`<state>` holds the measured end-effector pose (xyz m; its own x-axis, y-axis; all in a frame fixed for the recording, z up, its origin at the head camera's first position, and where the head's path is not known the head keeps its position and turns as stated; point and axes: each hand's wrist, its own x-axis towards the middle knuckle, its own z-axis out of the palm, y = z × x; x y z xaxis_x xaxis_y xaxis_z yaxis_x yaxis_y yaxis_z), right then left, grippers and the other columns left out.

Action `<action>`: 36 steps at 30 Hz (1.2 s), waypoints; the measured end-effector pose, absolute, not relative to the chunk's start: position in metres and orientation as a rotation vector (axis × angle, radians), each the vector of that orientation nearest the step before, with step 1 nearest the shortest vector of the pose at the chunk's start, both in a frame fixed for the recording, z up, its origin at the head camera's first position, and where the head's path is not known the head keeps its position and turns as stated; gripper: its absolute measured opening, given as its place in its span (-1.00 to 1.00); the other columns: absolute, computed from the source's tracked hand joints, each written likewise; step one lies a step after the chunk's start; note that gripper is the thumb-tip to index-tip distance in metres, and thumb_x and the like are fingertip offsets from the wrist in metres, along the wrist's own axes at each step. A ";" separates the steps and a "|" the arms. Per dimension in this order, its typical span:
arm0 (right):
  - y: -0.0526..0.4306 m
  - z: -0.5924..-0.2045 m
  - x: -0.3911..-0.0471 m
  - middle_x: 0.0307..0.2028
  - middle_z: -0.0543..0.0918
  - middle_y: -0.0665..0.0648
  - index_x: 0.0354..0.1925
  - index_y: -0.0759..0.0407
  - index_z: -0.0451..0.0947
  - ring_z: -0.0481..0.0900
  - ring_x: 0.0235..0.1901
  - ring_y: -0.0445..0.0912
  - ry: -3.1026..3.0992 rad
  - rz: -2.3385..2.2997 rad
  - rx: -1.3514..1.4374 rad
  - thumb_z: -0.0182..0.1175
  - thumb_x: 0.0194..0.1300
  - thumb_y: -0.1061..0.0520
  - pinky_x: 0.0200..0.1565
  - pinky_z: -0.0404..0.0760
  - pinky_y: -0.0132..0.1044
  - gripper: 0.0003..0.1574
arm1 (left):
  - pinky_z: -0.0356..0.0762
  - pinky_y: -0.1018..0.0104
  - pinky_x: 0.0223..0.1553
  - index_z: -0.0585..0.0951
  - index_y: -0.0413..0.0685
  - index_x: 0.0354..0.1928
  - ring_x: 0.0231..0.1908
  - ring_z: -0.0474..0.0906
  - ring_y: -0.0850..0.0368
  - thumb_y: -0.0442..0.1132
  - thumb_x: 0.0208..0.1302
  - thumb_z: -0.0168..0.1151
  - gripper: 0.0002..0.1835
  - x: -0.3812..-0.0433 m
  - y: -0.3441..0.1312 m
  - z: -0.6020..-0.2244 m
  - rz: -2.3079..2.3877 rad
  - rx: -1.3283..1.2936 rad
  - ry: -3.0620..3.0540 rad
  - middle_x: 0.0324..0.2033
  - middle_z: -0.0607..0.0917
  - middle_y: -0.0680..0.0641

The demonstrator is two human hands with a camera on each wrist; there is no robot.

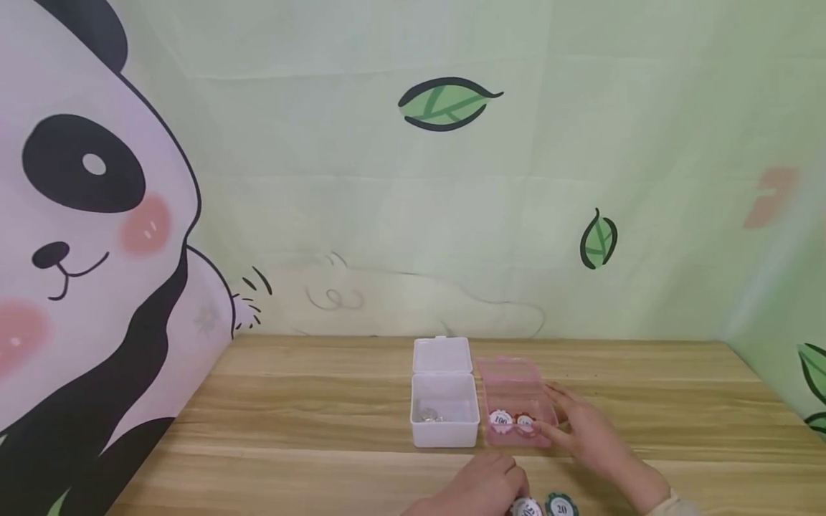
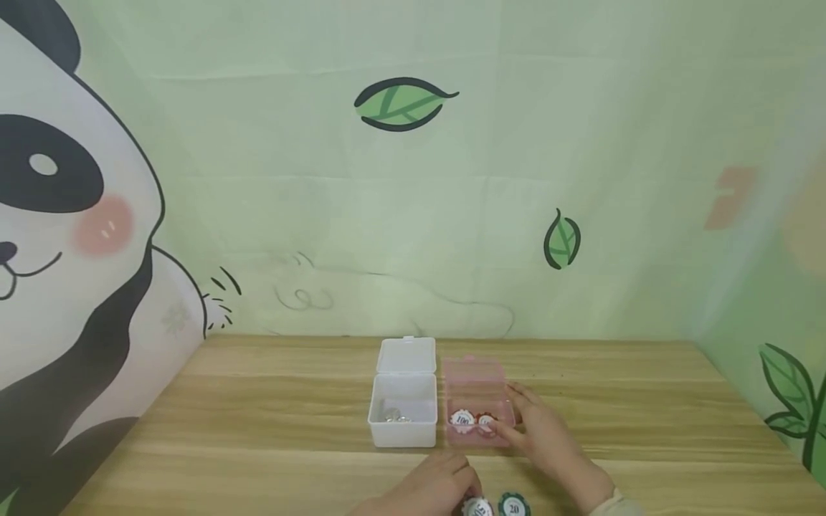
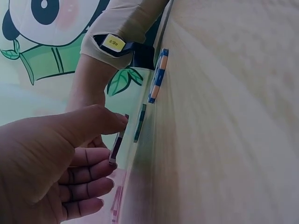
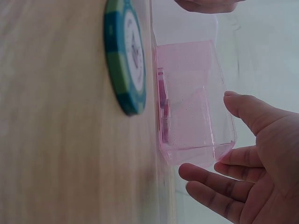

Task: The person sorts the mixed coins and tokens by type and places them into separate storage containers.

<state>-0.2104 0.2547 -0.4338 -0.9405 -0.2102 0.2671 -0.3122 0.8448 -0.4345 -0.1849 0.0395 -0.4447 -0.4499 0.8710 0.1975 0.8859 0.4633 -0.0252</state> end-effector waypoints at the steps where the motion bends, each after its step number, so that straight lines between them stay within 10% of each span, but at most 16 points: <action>1: 0.255 -0.434 -0.211 0.28 0.40 0.39 0.26 0.43 0.34 0.57 -0.41 -0.28 -2.813 0.712 0.406 0.29 0.21 -0.09 -0.29 0.60 -0.37 -0.15 | 0.33 0.60 -0.10 0.63 0.18 -0.26 -0.23 0.40 0.44 0.00 0.07 0.33 -0.80 -0.185 0.040 -0.443 -0.130 -1.533 -2.527 -0.35 0.58 0.25; 36: 0.255 -0.433 -0.210 0.24 0.46 0.36 0.25 0.42 0.36 0.60 -0.37 -0.23 -2.811 0.692 0.401 0.32 0.18 -0.06 -0.29 0.61 -0.34 -0.17 | 0.33 0.56 -0.24 0.57 0.12 -0.25 -0.24 0.45 0.36 0.16 -0.03 0.43 -0.60 -0.215 0.035 -0.402 -0.114 -1.293 -2.564 -0.32 0.57 0.21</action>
